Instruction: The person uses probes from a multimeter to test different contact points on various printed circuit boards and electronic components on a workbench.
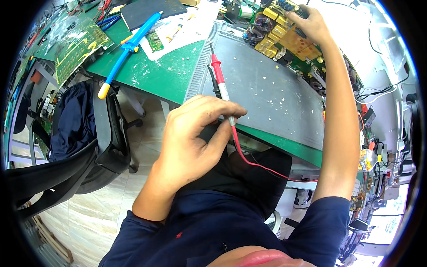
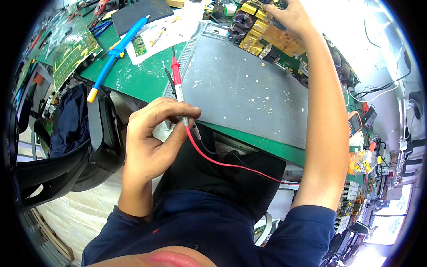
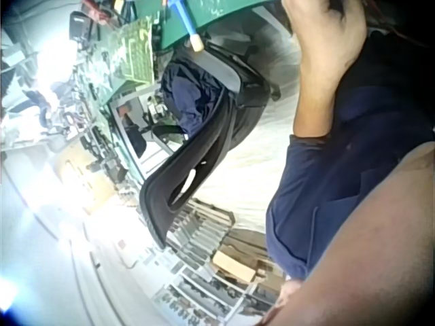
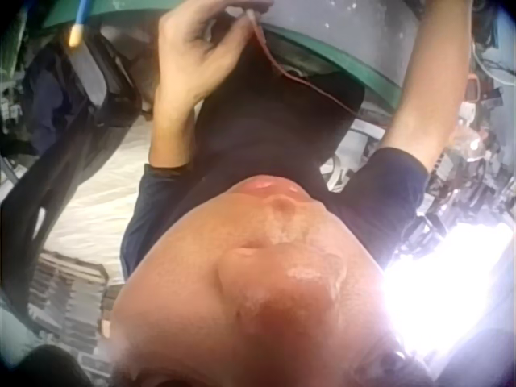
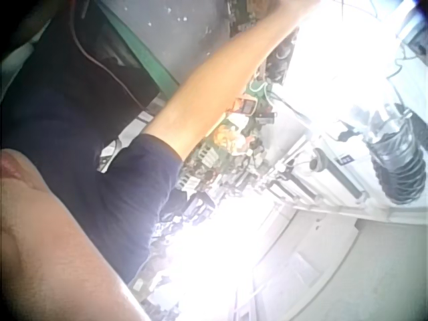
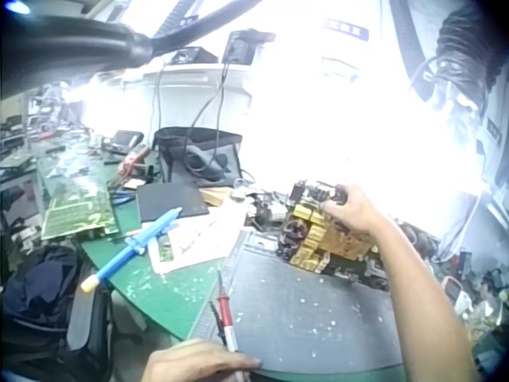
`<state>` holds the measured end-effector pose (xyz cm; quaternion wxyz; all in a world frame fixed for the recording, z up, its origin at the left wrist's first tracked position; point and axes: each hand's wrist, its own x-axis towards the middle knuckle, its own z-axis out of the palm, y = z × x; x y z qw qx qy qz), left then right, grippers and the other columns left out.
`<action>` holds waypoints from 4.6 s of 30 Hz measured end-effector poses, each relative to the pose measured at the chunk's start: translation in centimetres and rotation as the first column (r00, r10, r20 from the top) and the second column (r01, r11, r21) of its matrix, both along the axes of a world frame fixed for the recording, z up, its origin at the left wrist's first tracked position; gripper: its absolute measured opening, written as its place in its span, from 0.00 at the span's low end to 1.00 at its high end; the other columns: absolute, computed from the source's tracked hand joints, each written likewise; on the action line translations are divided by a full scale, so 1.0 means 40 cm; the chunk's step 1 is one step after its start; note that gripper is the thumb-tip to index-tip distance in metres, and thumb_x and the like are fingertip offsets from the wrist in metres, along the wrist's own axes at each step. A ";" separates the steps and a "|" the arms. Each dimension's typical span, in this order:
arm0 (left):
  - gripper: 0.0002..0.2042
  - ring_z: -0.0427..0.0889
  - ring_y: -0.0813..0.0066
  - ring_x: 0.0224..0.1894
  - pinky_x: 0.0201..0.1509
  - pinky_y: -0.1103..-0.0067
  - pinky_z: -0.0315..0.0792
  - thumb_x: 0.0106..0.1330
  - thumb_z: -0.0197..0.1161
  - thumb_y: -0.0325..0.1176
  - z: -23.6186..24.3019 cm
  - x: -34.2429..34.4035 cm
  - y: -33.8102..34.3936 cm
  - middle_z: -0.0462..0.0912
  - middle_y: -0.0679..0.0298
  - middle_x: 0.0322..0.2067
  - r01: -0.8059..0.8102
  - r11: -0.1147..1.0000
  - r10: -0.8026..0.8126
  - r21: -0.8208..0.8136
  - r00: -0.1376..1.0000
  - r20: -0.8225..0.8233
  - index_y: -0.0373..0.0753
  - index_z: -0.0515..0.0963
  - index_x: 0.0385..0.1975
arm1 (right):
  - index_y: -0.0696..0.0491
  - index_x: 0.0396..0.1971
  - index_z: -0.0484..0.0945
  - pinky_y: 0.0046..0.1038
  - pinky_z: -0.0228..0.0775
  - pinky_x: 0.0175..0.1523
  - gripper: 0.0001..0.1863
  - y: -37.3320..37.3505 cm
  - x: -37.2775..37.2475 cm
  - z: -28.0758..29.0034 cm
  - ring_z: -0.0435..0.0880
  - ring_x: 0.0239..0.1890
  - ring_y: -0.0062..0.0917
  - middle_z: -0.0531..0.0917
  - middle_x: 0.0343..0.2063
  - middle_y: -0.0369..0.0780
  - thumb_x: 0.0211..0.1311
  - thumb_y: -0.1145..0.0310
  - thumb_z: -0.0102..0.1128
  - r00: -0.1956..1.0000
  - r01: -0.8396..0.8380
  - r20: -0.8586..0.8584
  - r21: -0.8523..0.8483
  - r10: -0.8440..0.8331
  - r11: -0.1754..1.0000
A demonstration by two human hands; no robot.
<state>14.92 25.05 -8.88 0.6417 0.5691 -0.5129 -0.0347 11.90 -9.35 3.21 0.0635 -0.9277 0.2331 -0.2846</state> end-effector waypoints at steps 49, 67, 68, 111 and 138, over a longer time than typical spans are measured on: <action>0.10 0.82 0.75 0.34 0.35 0.84 0.71 0.52 0.58 0.16 -0.012 -0.005 -0.014 0.84 0.60 0.30 -0.035 0.999 0.035 -0.001 0.999 0.003 0.31 0.81 0.33 | 0.48 0.33 0.82 0.32 0.72 0.40 0.16 0.318 -0.132 -0.254 0.80 0.35 0.29 0.81 0.28 0.34 0.42 0.59 0.69 0.985 0.115 0.168 -0.513 -0.031 0.850; 0.09 0.82 0.77 0.35 0.35 0.87 0.71 0.56 0.58 0.14 -0.026 0.004 -0.018 0.83 0.57 0.33 0.001 1.000 0.000 0.017 0.997 -0.072 0.29 0.79 0.35 | 0.50 0.26 0.75 0.34 0.69 0.39 0.18 0.370 -0.146 -0.355 0.77 0.37 0.33 0.75 0.27 0.35 0.32 0.69 0.75 0.998 0.003 0.056 -0.246 0.011 0.969; 0.09 0.82 0.77 0.35 0.35 0.87 0.71 0.56 0.58 0.14 -0.023 0.006 -0.021 0.83 0.57 0.33 -0.001 1.000 0.002 0.015 0.998 -0.068 0.28 0.79 0.35 | 0.50 0.26 0.75 0.34 0.71 0.36 0.18 0.367 -0.146 -0.354 0.77 0.36 0.32 0.74 0.27 0.35 0.32 0.70 0.75 0.998 -0.007 0.060 -0.254 0.023 0.967; 0.13 0.80 0.62 0.28 0.31 0.75 0.74 0.45 0.69 0.20 -0.106 -0.090 -0.128 0.79 0.60 0.26 0.516 0.845 -0.535 -0.143 0.808 -0.245 0.38 0.84 0.33 | 0.65 0.52 0.71 0.36 0.63 0.61 0.27 0.541 -0.389 -0.407 0.75 0.53 0.36 0.75 0.50 0.53 0.54 0.64 0.53 0.684 -0.686 0.649 0.728 -0.331 0.009; 0.15 0.76 0.67 0.21 0.23 0.77 0.69 0.42 0.69 0.25 -0.144 -0.095 -0.150 0.79 0.60 0.28 0.343 0.933 -0.351 -0.108 0.935 -0.060 0.35 0.83 0.33 | 0.55 0.44 0.76 0.30 0.77 0.40 0.16 0.479 -0.327 -0.380 0.85 0.36 0.37 0.83 0.40 0.51 0.61 0.61 0.56 0.920 -0.349 0.292 0.301 0.262 0.888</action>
